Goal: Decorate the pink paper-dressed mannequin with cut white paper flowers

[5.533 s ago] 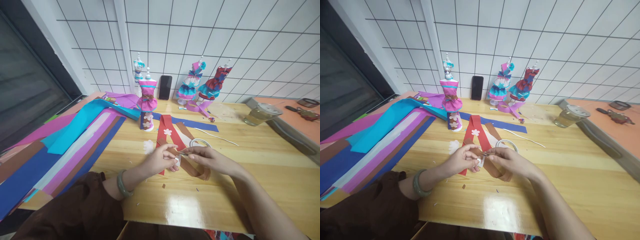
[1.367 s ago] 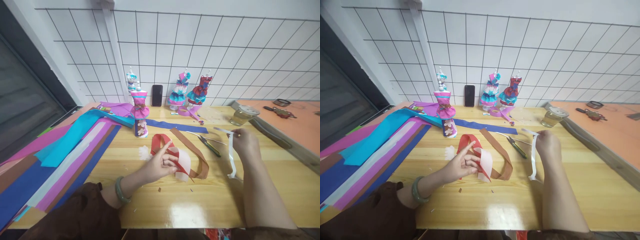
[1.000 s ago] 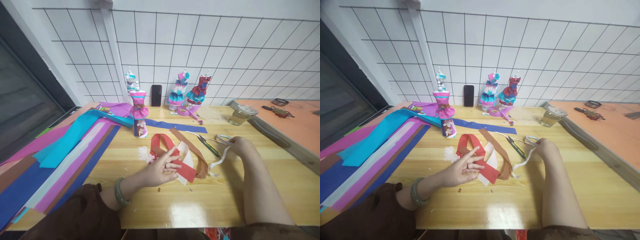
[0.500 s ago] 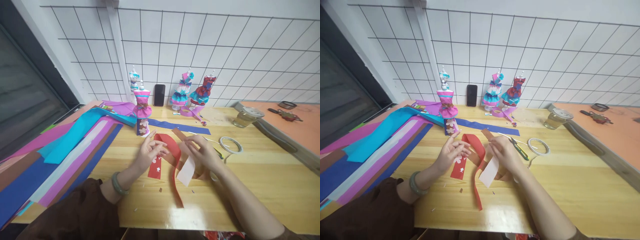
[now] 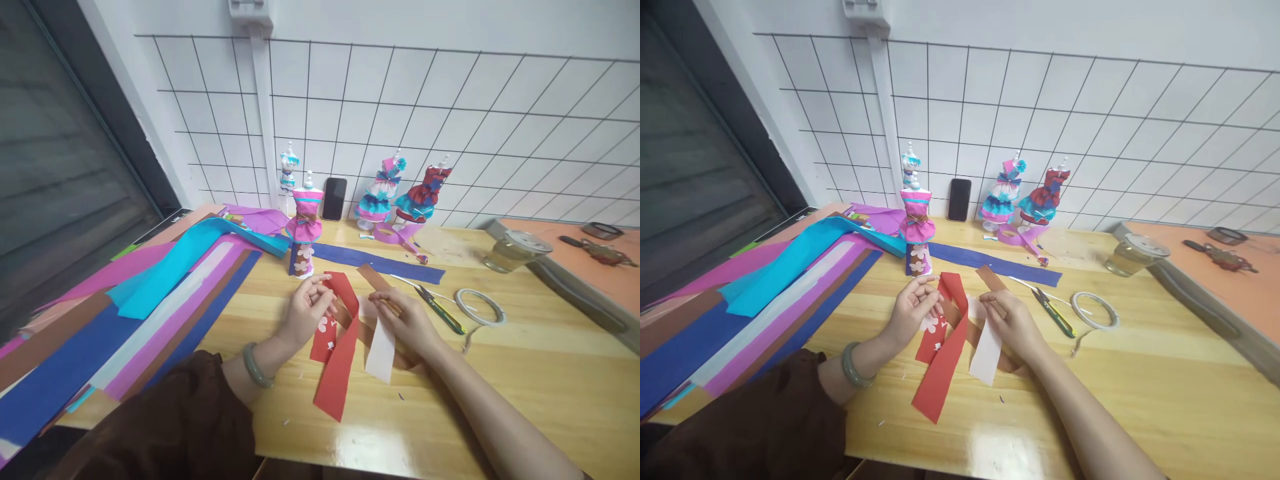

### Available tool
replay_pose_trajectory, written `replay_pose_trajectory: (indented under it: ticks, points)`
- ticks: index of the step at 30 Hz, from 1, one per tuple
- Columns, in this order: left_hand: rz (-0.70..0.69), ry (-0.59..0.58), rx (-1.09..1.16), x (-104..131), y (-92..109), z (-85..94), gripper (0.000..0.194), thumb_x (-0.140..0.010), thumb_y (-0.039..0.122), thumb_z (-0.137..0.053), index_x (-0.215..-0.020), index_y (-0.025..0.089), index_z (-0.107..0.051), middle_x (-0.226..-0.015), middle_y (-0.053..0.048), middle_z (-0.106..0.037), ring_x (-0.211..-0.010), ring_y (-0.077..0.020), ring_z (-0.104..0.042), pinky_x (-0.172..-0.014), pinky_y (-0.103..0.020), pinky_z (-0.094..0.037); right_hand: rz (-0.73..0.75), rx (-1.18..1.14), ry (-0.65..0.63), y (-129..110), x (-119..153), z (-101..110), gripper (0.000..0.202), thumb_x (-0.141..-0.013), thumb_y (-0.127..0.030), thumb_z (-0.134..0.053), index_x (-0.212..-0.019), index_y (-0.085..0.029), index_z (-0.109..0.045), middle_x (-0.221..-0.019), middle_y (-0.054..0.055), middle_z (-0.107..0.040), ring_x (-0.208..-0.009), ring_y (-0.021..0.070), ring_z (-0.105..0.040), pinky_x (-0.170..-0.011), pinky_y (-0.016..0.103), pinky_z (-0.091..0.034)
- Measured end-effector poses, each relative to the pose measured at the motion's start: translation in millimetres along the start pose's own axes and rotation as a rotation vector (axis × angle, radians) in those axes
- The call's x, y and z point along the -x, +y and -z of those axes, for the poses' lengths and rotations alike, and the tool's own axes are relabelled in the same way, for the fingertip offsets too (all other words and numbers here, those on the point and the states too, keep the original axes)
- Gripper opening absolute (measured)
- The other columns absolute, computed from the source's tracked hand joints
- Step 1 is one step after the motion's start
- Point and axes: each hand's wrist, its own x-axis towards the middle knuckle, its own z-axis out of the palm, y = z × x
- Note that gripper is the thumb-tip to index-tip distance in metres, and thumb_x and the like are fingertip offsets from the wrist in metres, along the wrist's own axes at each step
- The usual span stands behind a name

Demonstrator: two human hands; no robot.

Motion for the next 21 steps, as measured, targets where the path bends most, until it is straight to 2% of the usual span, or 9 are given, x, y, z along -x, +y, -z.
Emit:
replay_pose_trajectory:
  ticks: [5, 10, 12, 14, 17, 19, 21]
  points:
    - [-0.018, 0.104, -0.007, -5.9, -4.6, 4.3, 0.036, -0.078, 0.026, -0.055, -0.111, 0.017, -0.043, -0.07, 0.001, -0.058, -0.054, -0.0097, -0.057, -0.05, -0.021, -0.044, -0.106, -0.045, -0.009, -6.3, 1.7, -2.0, 0.022, -0.086, -0.034, -0.045, -0.096, -0.02, -0.06, -0.092, 0.006, -0.066, -0.089, 0.0193, -0.06, -0.079, 0.032, -0.046]
    - [-0.073, 0.196, 0.029, -6.9, -4.5, 5.8, 0.035, -0.081, 0.03, -0.052, -0.112, 0.019, -0.042, -0.071, 0.001, -0.056, -0.053, -0.0081, -0.055, -0.05, -0.019, -0.042, -0.224, -0.109, -0.02, -11.4, 3.6, -2.2, 0.031, -0.089, -0.039, -0.035, -0.101, -0.019, -0.055, -0.062, 0.001, -0.061, -0.058, 0.0161, -0.058, -0.058, 0.028, -0.046]
    - [-0.084, 0.216, 0.041, -4.8, -3.1, 4.6, 0.03, -0.082, 0.032, -0.051, -0.107, 0.018, -0.044, -0.066, 0.003, -0.053, -0.049, -0.0071, -0.051, -0.048, -0.019, -0.04, -0.249, -0.109, 0.013, -10.7, 3.0, -3.3, 0.032, -0.089, -0.041, -0.035, -0.103, -0.018, -0.054, -0.06, 0.001, -0.059, -0.054, 0.0158, -0.056, -0.055, 0.028, -0.045]
    - [-0.054, 0.162, 0.028, -0.9, -1.7, 2.3, 0.026, -0.082, 0.035, -0.05, -0.102, 0.017, -0.046, -0.06, 0.004, -0.05, -0.047, -0.0068, -0.048, -0.046, -0.018, -0.039, -0.237, -0.064, 0.051, -7.4, 1.6, -5.1, 0.032, -0.087, -0.041, -0.04, -0.104, -0.019, -0.054, -0.074, 0.004, -0.063, -0.064, 0.0174, -0.059, -0.06, 0.03, -0.046]
    - [-0.011, 0.015, -0.03, 7.1, -0.1, -1.4, 0.027, -0.084, 0.037, -0.047, -0.101, 0.017, -0.048, -0.057, 0.004, -0.049, -0.046, -0.0069, -0.046, -0.045, -0.018, -0.039, -0.168, 0.04, 0.052, 0.0, -0.9, -8.0, 0.031, -0.082, -0.038, -0.048, -0.106, -0.019, -0.055, -0.094, 0.008, -0.063, -0.084, 0.0211, -0.06, -0.072, 0.033, -0.047]
    - [-0.012, -0.043, -0.076, 11.2, 0.7, -2.8, 0.028, -0.084, 0.037, -0.046, -0.104, 0.018, -0.049, -0.058, 0.004, -0.049, -0.047, -0.0067, -0.046, -0.046, -0.018, -0.039, -0.155, 0.08, -0.009, 3.5, -1.7, -8.8, 0.031, -0.082, -0.036, -0.048, -0.107, -0.02, -0.055, -0.094, 0.007, -0.063, -0.085, 0.0211, -0.06, -0.071, 0.033, -0.047]
    - [-0.016, -0.057, -0.103, 12.7, 1.0, -3.1, 0.029, -0.085, 0.038, -0.045, -0.106, 0.019, -0.049, -0.057, 0.004, -0.049, -0.047, -0.0067, -0.047, -0.047, -0.018, -0.039, -0.184, 0.076, -0.078, 4.6, -1.3, -8.4, 0.032, -0.083, -0.036, -0.046, -0.11, -0.021, -0.054, -0.09, 0.006, -0.065, -0.077, 0.0195, -0.061, -0.064, 0.03, -0.047]
